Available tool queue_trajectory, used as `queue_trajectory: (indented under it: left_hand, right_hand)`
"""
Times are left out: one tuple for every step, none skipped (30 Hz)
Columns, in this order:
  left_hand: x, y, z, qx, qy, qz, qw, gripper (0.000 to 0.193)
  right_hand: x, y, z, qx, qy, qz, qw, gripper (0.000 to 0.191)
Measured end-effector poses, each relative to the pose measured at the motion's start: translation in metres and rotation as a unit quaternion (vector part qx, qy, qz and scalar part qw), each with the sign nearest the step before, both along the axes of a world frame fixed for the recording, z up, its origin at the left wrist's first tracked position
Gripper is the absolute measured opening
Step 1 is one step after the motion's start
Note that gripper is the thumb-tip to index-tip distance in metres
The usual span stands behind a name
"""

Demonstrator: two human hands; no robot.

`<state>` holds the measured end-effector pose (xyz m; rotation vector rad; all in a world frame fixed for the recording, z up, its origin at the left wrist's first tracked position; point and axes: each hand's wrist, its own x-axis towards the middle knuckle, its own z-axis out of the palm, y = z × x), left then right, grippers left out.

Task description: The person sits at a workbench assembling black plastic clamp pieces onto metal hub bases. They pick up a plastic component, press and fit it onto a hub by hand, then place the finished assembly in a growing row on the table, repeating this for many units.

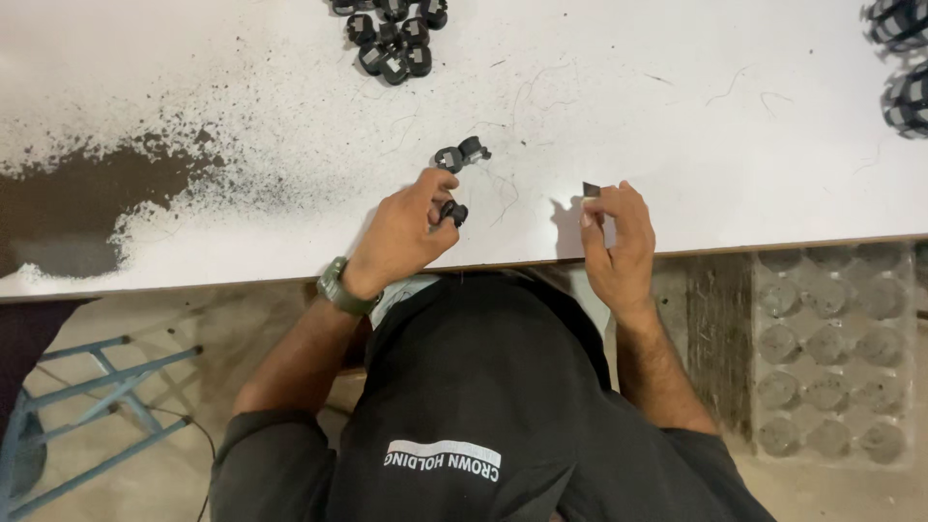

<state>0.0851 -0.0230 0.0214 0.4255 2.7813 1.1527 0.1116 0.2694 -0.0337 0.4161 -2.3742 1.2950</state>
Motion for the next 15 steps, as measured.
queue_trajectory:
  left_hand:
    - [-0.002, -0.005, 0.001, 0.004, -0.068, 0.010, 0.998, 0.036]
    - [-0.005, -0.008, 0.001, 0.013, -0.081, -0.008, 0.997, 0.032]
    - [-0.009, -0.010, 0.001, 0.023, -0.093, -0.025, 0.995, 0.027]
    - [-0.013, -0.012, 0.000, 0.032, -0.103, -0.044, 0.993, 0.023]
    - [-0.017, -0.012, -0.001, 0.048, -0.072, -0.062, 0.994, 0.021]
    - [-0.020, -0.011, -0.002, 0.064, -0.042, -0.084, 0.994, 0.020]
    - [-0.022, -0.009, -0.003, 0.081, -0.011, -0.107, 0.991, 0.018]
    - [-0.023, -0.007, -0.004, 0.089, 0.001, -0.115, 0.989, 0.019]
    - [-0.023, -0.005, -0.004, 0.096, 0.012, -0.125, 0.987, 0.021]
    - [-0.023, -0.004, -0.003, 0.104, 0.023, -0.135, 0.985, 0.023]
    - [-0.023, -0.002, -0.002, 0.106, -0.028, -0.110, 0.988, 0.022]
    - [-0.022, -0.001, -0.001, 0.109, -0.079, -0.087, 0.987, 0.022]
    - [-0.022, 0.000, 0.000, 0.111, -0.129, -0.063, 0.983, 0.022]
    - [-0.019, 0.000, 0.001, 0.105, -0.107, -0.074, 0.986, 0.023]
    - [-0.015, -0.001, 0.002, 0.099, -0.085, -0.085, 0.988, 0.025]
  right_hand:
    - [-0.001, -0.006, 0.002, 0.016, 0.012, 0.016, 1.000, 0.018]
    - [-0.003, -0.014, 0.005, 0.031, 0.023, 0.035, 0.999, 0.020]
    - [-0.005, -0.024, 0.008, 0.046, 0.036, 0.054, 0.997, 0.022]
    - [-0.007, -0.034, 0.011, 0.086, 0.034, 0.077, 0.993, 0.027]
    - [-0.008, -0.043, 0.014, 0.125, 0.031, 0.097, 0.987, 0.033]
    - [-0.008, -0.052, 0.016, 0.167, 0.029, 0.113, 0.979, 0.040]
    - [-0.009, -0.062, 0.017, 0.171, 0.031, 0.119, 0.977, 0.042]
    - [-0.010, -0.070, 0.017, 0.175, 0.033, 0.125, 0.976, 0.046]
    - [-0.011, -0.076, 0.017, 0.179, 0.034, 0.128, 0.975, 0.052]
    - [-0.012, -0.080, 0.016, 0.184, 0.037, 0.116, 0.975, 0.050]
    - [-0.012, -0.082, 0.015, 0.190, 0.037, 0.103, 0.976, 0.048]
    - [-0.011, -0.082, 0.014, 0.196, 0.036, 0.090, 0.976, 0.046]
    - [-0.010, -0.081, 0.012, 0.196, 0.032, 0.089, 0.976, 0.045]
    - [-0.011, -0.081, 0.011, 0.196, 0.032, 0.088, 0.976, 0.044]
    - [-0.010, -0.079, 0.010, 0.196, 0.031, 0.087, 0.976, 0.043]
